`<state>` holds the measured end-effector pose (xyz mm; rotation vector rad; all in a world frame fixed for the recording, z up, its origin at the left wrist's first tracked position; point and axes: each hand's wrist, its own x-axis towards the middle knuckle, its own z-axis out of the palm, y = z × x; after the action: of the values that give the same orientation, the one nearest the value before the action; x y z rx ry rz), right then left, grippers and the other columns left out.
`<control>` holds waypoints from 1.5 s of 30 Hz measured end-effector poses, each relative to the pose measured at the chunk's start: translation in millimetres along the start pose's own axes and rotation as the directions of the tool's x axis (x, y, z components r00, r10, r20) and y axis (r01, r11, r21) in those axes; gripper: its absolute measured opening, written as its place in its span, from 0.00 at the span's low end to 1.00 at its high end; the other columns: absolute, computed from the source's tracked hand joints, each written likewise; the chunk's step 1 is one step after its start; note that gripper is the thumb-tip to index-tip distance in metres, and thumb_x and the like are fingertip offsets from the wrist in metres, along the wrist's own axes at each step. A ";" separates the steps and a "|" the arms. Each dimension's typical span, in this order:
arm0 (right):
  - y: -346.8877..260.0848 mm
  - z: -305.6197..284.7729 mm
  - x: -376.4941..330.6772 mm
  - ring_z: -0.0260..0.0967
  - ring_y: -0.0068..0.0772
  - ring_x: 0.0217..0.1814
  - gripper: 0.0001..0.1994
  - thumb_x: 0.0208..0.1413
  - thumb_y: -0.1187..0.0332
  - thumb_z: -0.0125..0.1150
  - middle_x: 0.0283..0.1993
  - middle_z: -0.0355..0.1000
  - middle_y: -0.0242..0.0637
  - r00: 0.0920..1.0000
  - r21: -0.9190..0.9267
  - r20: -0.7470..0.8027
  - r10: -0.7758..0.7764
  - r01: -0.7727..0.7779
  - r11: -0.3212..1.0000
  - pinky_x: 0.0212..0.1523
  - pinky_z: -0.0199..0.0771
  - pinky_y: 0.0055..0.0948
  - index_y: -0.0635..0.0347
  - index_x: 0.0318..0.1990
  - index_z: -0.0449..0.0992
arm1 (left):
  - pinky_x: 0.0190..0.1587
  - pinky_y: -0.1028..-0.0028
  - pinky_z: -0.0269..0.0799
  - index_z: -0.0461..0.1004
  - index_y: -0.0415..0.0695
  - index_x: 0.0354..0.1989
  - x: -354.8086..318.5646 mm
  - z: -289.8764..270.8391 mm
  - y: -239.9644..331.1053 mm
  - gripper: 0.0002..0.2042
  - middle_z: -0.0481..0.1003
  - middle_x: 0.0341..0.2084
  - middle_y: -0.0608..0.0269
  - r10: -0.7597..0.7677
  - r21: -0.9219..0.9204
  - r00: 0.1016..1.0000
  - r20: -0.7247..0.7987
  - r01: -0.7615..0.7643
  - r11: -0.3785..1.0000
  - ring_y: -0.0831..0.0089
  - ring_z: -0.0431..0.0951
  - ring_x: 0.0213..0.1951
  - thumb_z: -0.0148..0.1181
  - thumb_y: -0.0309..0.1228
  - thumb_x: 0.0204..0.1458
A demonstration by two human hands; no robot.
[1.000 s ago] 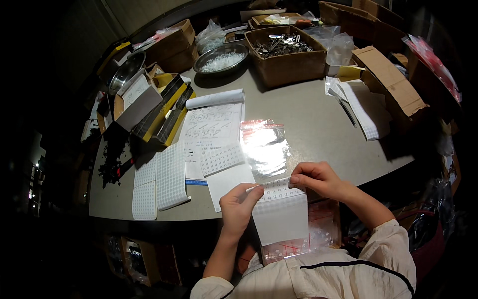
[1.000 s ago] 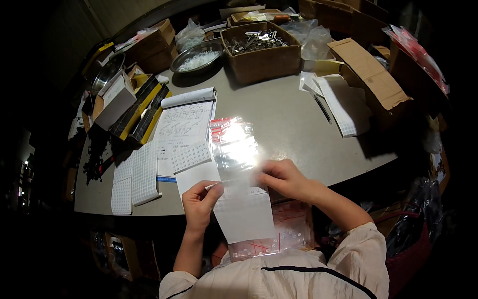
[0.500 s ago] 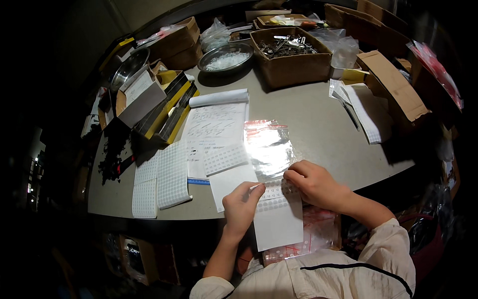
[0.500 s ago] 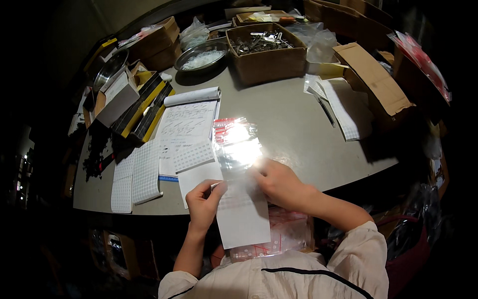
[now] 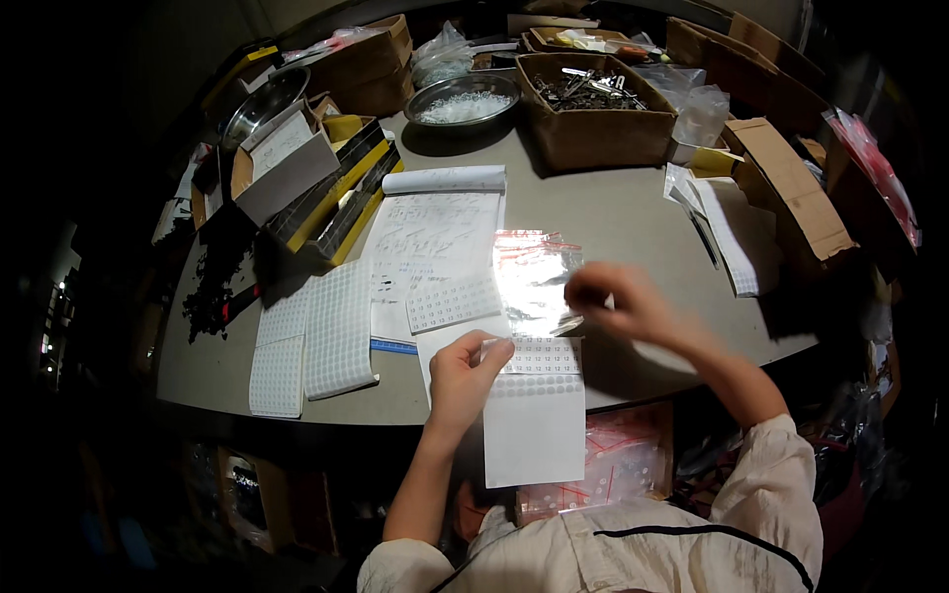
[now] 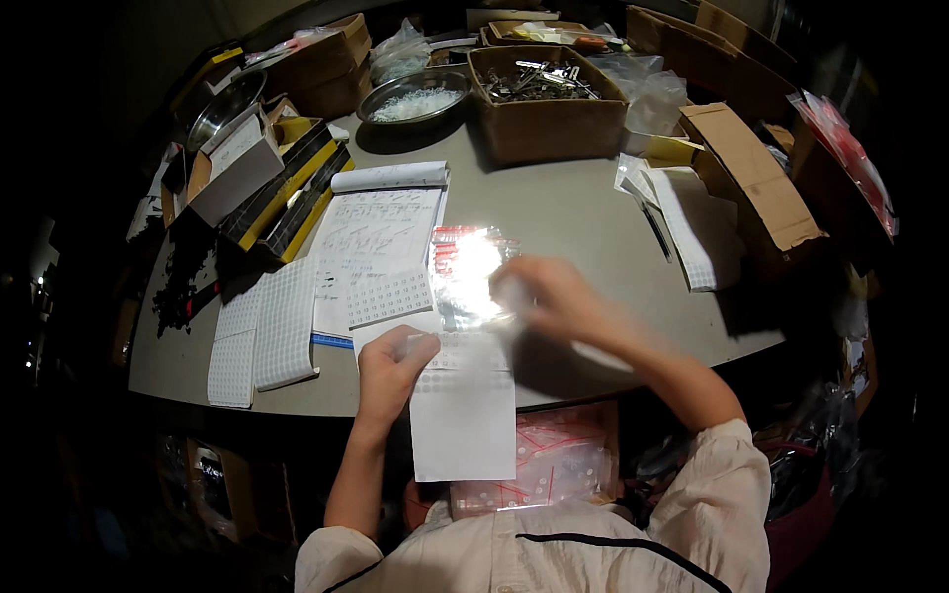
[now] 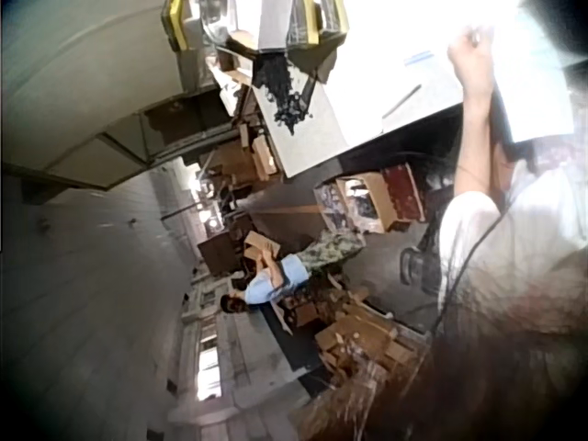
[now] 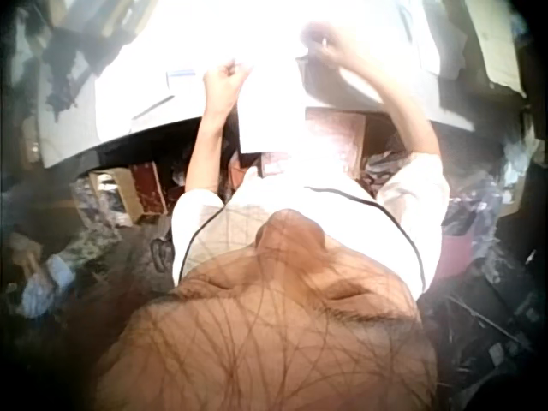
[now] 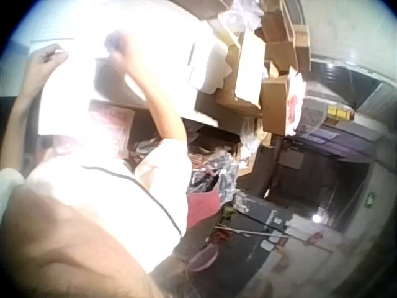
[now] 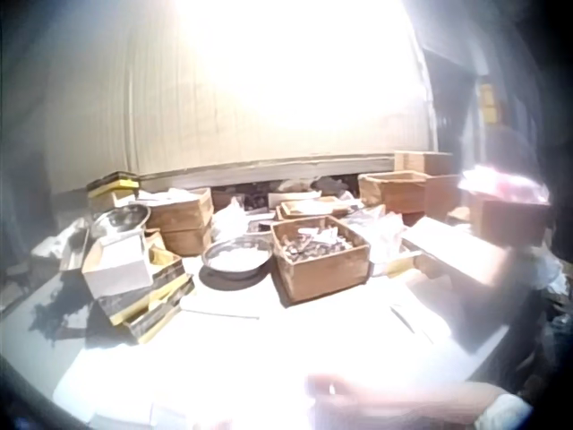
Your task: The person sits at a cluttered table and repeatedly picks up small, clear plastic bags containing red items. They peel off small white labels from a sheet and affix them to the bags one by one. The labeled bags are then placed into a cardboard box on the table.
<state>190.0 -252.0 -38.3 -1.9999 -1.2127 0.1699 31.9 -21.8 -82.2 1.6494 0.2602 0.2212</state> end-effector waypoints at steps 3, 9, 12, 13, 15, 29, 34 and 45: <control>23.2 -14.6 42.4 0.77 0.49 0.39 0.09 0.55 0.70 0.64 0.37 0.78 0.48 0.976 -0.105 0.114 0.185 -0.173 0.979 0.41 0.75 0.43 0.64 0.41 0.79 | 0.27 0.80 0.63 0.83 0.36 0.39 -0.8 1.8 2.5 0.11 0.75 0.18 0.73 0.036 0.157 0.998 -0.047 -0.028 0.987 0.88 0.68 0.23 0.67 0.34 0.59; 61.9 -8.9 48.6 0.78 0.54 0.41 0.14 0.55 0.63 0.68 0.38 0.79 0.53 0.975 -0.335 0.054 0.217 -0.187 0.924 0.44 0.75 0.45 0.66 0.41 0.79 | 0.26 0.79 0.60 0.83 0.37 0.39 -2.2 1.6 2.0 0.12 0.72 0.17 0.74 -0.001 0.101 0.998 -0.059 0.007 0.995 0.87 0.64 0.22 0.68 0.35 0.59; 58.5 -37.3 28.2 0.79 0.45 0.36 0.16 0.56 0.60 0.70 0.35 0.79 0.49 0.887 -0.231 0.100 0.451 -0.420 0.877 0.41 0.77 0.42 0.67 0.40 0.79 | 0.26 0.79 0.58 0.83 0.37 0.39 -7.8 3.1 4.5 0.11 0.71 0.16 0.74 0.036 0.078 0.995 -0.095 -0.029 0.997 0.87 0.64 0.22 0.68 0.34 0.58; 46.1 -50.2 23.8 0.79 0.41 0.33 0.16 0.56 0.60 0.70 0.34 0.79 0.47 0.789 -0.157 0.173 0.589 -0.569 0.807 0.40 0.77 0.40 0.67 0.40 0.79 | 0.26 0.79 0.58 0.83 0.37 0.39 -9.1 2.8 3.2 0.11 0.71 0.16 0.74 0.035 0.085 0.995 -0.092 -0.028 0.996 0.88 0.64 0.22 0.68 0.34 0.58; 27.3 -74.5 10.9 0.78 0.37 0.30 0.17 0.57 0.60 0.70 0.32 0.79 0.45 0.693 -0.269 0.220 0.687 -0.634 0.725 0.38 0.77 0.38 0.68 0.40 0.79 | 0.25 0.80 0.58 0.83 0.36 0.39 -6.5 3.0 1.9 0.11 0.71 0.16 0.74 0.046 0.095 0.997 -0.062 -0.040 0.995 0.88 0.63 0.22 0.68 0.33 0.58; 36.9 -29.2 21.3 0.74 0.56 0.46 0.09 0.53 0.75 0.64 0.41 0.76 0.51 0.981 -0.470 0.055 0.184 -0.137 0.872 0.46 0.74 0.46 0.64 0.41 0.73 | 0.28 0.81 0.63 0.83 0.36 0.40 -9.1 0.9 2.1 0.10 0.75 0.20 0.72 0.065 0.033 0.997 -0.046 -0.064 0.997 0.88 0.67 0.25 0.68 0.32 0.58; 33.3 -54.0 17.1 0.77 0.54 0.43 0.11 0.53 0.72 0.67 0.38 0.78 0.50 0.870 -0.669 -0.019 0.492 -0.377 0.640 0.44 0.76 0.45 0.65 0.42 0.74 | 0.30 0.80 0.67 0.83 0.37 0.41 -9.2 2.3 5.9 0.10 0.78 0.22 0.69 0.075 0.094 0.997 -0.011 -0.074 0.993 0.87 0.70 0.26 0.67 0.32 0.59; 30.7 -18.8 34.1 0.73 0.53 0.49 0.12 0.53 0.79 0.58 0.44 0.74 0.50 0.986 -0.291 0.166 0.022 0.027 0.956 0.49 0.74 0.44 0.66 0.46 0.71 | 0.28 0.82 0.62 0.83 0.39 0.46 -8.5 -0.7 6.9 0.10 0.77 0.21 0.74 0.064 -0.013 0.997 0.049 -0.064 0.998 0.88 0.66 0.24 0.64 0.31 0.62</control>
<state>238.6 -242.5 -37.0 -2.2767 -1.4151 0.1683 23.8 -24.3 -75.1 1.6508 0.1686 0.2298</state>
